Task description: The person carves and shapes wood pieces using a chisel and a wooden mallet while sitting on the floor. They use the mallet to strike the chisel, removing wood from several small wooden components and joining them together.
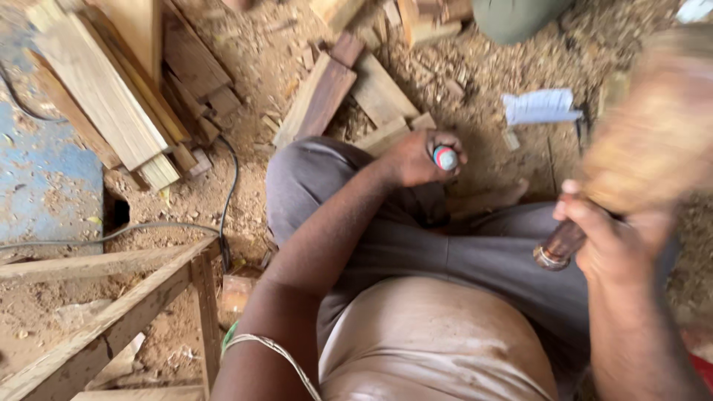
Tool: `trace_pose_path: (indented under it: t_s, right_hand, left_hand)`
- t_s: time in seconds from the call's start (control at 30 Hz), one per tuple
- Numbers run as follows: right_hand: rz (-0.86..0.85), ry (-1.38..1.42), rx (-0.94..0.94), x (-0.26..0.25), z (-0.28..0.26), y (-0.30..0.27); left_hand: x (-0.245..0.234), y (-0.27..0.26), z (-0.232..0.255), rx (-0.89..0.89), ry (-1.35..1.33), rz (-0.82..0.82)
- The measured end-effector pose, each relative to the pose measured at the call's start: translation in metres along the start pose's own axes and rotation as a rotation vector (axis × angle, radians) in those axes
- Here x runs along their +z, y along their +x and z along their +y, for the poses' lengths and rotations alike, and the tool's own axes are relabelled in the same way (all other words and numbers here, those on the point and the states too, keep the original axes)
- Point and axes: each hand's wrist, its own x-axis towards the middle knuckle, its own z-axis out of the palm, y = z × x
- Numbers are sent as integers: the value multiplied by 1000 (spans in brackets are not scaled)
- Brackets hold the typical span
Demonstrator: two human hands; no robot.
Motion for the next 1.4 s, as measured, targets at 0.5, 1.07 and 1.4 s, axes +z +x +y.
trace_pose_path:
  t_s: [0.5,1.07,1.4]
  right_hand:
    - [-317,-819,138,31,31,9]
    - [-38,121,50,-50,-19,-40]
    - [-435,-1414,408,46,-2,37]
  left_hand:
    - [14,17,-60,-505,273,479]
    - [-16,-2,20,-26,131,72]
    - [22,0,-54,157,241,480]
